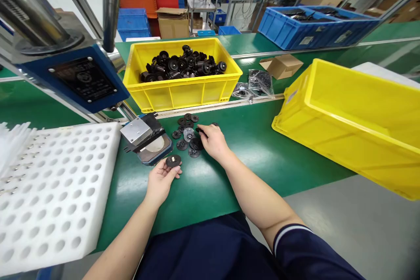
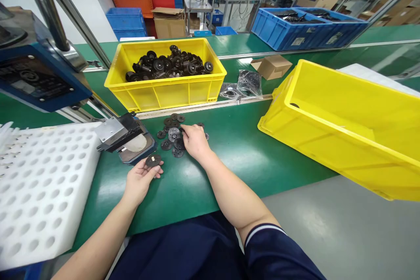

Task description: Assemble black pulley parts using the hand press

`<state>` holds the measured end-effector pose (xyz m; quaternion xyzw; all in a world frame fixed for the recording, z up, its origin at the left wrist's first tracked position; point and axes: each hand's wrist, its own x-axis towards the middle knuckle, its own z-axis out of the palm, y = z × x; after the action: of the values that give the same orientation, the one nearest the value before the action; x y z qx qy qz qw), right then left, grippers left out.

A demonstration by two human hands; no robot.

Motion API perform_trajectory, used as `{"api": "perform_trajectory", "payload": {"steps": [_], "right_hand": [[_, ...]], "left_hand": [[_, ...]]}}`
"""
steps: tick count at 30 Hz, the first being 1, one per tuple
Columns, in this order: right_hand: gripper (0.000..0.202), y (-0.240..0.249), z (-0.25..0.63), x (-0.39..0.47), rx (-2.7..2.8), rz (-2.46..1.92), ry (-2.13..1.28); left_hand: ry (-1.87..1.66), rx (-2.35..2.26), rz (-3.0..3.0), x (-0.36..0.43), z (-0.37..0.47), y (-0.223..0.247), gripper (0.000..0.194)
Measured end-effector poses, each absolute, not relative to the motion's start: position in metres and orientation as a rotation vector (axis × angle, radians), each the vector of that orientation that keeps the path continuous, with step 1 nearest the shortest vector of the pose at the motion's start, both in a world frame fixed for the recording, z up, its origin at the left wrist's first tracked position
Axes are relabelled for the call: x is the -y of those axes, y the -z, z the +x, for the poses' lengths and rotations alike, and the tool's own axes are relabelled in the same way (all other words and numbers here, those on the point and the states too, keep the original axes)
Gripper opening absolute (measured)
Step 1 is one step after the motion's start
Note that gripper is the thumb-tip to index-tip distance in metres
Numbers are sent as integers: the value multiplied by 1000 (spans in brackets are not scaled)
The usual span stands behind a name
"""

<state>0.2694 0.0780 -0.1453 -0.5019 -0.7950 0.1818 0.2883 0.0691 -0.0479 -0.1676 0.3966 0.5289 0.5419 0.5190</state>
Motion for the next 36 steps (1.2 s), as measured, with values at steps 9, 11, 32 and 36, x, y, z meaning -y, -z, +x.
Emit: {"api": "perform_trajectory", "payload": {"steps": [9, 11, 32, 36], "right_hand": [[18, 139, 240, -31, 2549, -973, -817], [21, 138, 240, -31, 2535, -1053, -790], [40, 131, 238, -28, 2678, -1211, -568], [41, 133, 237, -27, 2657, -1215, -565]], "left_hand": [[-1344, -1402, 1034, 48, 63, 163, 34], [-1333, -1398, 1047, 47, 62, 163, 33], [-1302, -1294, 1029, 45, 58, 167, 26], [-1258, -1328, 1098, 47, 55, 169, 28]]}}
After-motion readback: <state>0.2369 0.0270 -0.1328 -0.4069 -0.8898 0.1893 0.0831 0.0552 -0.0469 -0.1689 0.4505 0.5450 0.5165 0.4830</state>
